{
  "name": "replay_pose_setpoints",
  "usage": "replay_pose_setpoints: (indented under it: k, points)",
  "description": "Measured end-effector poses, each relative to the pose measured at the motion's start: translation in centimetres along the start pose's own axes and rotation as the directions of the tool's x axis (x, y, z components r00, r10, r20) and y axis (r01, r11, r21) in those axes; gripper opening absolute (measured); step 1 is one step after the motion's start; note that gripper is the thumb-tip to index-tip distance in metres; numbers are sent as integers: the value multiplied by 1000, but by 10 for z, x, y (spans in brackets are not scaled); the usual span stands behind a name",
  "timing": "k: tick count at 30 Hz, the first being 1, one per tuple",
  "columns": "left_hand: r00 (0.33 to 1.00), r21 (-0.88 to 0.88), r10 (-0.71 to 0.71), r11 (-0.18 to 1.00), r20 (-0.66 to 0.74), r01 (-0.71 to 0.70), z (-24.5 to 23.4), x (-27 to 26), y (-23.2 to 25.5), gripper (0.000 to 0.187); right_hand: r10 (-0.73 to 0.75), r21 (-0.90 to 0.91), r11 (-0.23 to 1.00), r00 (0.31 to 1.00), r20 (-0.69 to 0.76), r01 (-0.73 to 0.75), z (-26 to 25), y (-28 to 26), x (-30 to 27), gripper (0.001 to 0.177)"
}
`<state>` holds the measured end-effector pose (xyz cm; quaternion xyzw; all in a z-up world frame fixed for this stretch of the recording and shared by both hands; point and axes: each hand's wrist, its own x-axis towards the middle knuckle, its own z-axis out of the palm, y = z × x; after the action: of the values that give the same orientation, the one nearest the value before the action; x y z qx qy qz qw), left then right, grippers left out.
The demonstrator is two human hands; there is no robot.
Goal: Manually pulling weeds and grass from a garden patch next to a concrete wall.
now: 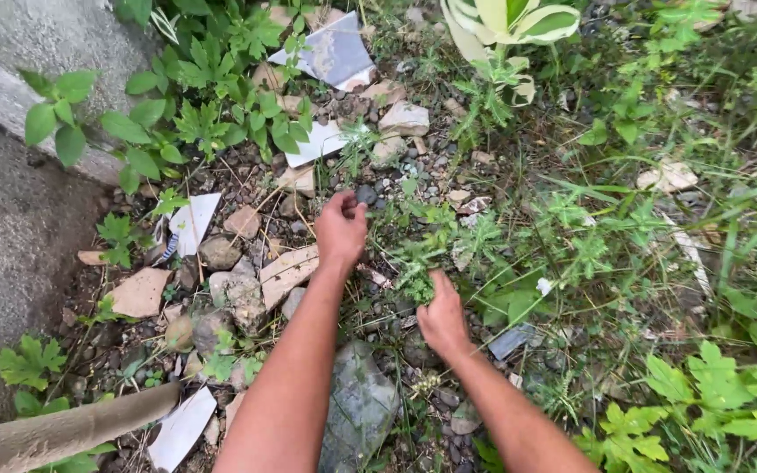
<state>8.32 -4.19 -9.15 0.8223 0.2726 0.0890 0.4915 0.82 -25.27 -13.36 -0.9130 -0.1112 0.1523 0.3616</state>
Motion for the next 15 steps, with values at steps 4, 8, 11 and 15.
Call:
replay_pose_setpoints:
  k: [4,8,11,15]
  points:
    - [999,-32,14,999,-44,-15,1,20,13,43,30,73,997,997,-65,-26,14,1,3,66]
    - [999,-91,-40,995,-27,38,-7,33,40,52,333,121,934,942,39,-336,-3,-33,3,71]
    - [1000,-8,19,1000,-21,-19,11,57,18,45,425,94,900,905,14,-425,24,-3,5,70]
    - [985,16,166,986,-52,-166,42,77,-13,32,377,166,910,925,45,-379,-2,-37,1,67]
